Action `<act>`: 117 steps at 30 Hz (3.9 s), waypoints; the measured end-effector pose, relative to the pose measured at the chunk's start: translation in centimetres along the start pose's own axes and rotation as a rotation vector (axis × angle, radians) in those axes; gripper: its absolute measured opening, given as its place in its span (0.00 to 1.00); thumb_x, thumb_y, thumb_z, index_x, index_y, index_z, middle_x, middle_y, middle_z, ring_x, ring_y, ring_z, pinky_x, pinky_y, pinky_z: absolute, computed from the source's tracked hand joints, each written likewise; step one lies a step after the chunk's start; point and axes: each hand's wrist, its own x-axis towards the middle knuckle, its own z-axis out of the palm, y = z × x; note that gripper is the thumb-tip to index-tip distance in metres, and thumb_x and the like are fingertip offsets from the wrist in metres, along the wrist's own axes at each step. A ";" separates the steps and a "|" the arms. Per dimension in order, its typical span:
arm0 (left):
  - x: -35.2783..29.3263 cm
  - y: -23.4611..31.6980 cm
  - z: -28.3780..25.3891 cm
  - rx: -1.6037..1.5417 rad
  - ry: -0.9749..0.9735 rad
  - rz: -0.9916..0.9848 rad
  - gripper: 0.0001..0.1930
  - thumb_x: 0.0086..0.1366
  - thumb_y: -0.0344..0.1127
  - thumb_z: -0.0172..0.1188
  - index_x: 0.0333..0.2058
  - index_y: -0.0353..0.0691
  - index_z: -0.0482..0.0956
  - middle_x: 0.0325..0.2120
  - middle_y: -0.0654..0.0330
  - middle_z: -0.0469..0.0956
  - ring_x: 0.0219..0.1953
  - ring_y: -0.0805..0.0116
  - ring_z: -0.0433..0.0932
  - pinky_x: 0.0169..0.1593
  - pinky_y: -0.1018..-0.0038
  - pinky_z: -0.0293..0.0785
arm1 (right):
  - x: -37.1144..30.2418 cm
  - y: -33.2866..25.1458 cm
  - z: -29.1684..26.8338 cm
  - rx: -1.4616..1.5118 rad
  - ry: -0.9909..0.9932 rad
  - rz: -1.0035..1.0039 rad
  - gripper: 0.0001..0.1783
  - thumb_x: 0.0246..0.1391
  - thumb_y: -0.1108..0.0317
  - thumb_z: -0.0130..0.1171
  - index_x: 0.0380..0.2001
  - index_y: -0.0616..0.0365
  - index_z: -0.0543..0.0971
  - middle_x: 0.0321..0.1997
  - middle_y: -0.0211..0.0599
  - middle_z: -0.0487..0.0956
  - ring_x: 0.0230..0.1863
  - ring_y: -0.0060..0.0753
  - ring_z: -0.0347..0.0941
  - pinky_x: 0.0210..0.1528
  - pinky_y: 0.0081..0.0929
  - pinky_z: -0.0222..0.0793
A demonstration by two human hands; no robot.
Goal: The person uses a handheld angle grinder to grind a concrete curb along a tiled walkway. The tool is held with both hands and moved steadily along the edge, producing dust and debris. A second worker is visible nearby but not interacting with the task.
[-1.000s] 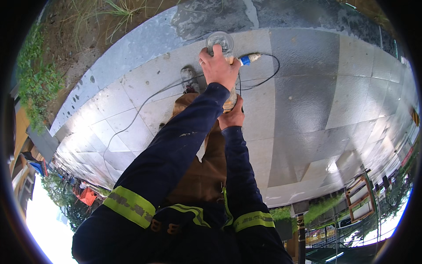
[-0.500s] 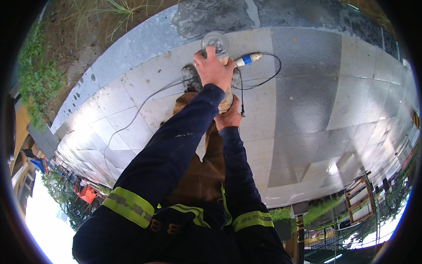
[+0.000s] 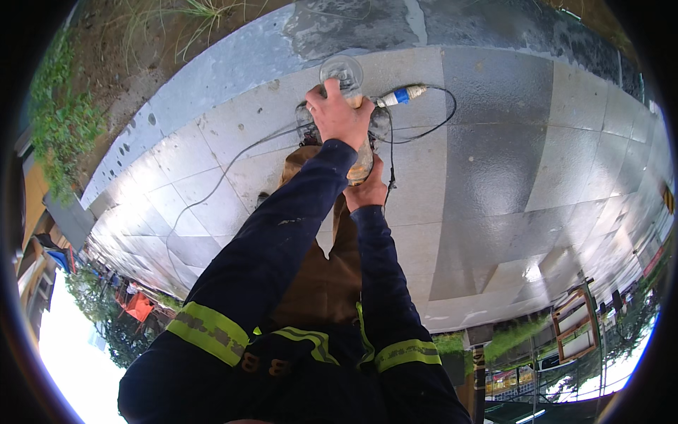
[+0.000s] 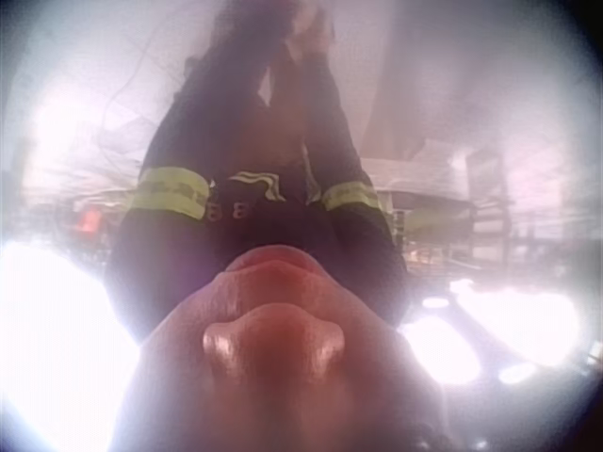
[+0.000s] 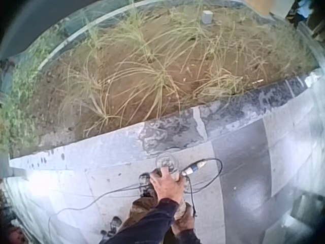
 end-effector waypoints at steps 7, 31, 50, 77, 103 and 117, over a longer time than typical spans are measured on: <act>0.1 -0.3 -0.4 -0.002 0.006 -0.019 0.29 0.48 0.37 0.71 0.46 0.38 0.65 0.48 0.35 0.60 0.51 0.33 0.63 0.52 0.49 0.67 | -0.2 -0.1 0.4 -0.055 0.018 -0.077 0.44 0.40 0.61 0.71 0.61 0.45 0.60 0.43 0.53 0.81 0.45 0.61 0.77 0.46 0.45 0.74; 0.3 -1.0 -1.3 0.011 -0.075 -0.024 0.28 0.49 0.37 0.71 0.45 0.37 0.65 0.47 0.35 0.60 0.51 0.33 0.64 0.52 0.49 0.67 | -1.1 -0.8 1.2 -0.028 -0.004 0.052 0.47 0.39 0.52 0.74 0.61 0.46 0.60 0.44 0.54 0.81 0.46 0.60 0.77 0.47 0.46 0.75; 0.1 -1.1 -0.5 -0.009 0.029 0.052 0.30 0.48 0.38 0.71 0.46 0.37 0.65 0.48 0.36 0.61 0.50 0.35 0.64 0.52 0.50 0.66 | -1.0 -0.4 1.2 -0.045 0.022 0.019 0.49 0.39 0.50 0.75 0.61 0.47 0.60 0.47 0.51 0.81 0.50 0.54 0.78 0.49 0.42 0.74; 0.8 -2.0 -2.1 0.004 -0.019 0.006 0.31 0.47 0.39 0.71 0.47 0.38 0.65 0.46 0.36 0.62 0.48 0.33 0.66 0.52 0.50 0.67 | -1.7 -1.2 2.2 -0.026 -0.030 0.048 0.49 0.39 0.52 0.73 0.63 0.45 0.58 0.49 0.51 0.80 0.50 0.58 0.77 0.50 0.44 0.73; 1.5 -4.5 -3.6 -0.004 0.030 -0.023 0.31 0.47 0.39 0.70 0.47 0.38 0.65 0.47 0.37 0.62 0.49 0.34 0.65 0.51 0.49 0.68 | -2.3 -1.4 4.2 -0.065 -0.003 -0.042 0.42 0.38 0.69 0.63 0.60 0.44 0.60 0.41 0.56 0.81 0.47 0.62 0.76 0.48 0.48 0.73; 2.1 -4.6 -4.3 0.014 0.088 -0.034 0.30 0.48 0.38 0.71 0.45 0.37 0.65 0.45 0.37 0.62 0.49 0.34 0.65 0.51 0.50 0.67 | -2.1 -2.2 4.5 -0.124 -0.089 -0.022 0.45 0.37 0.70 0.64 0.62 0.46 0.59 0.42 0.56 0.81 0.47 0.63 0.76 0.49 0.48 0.73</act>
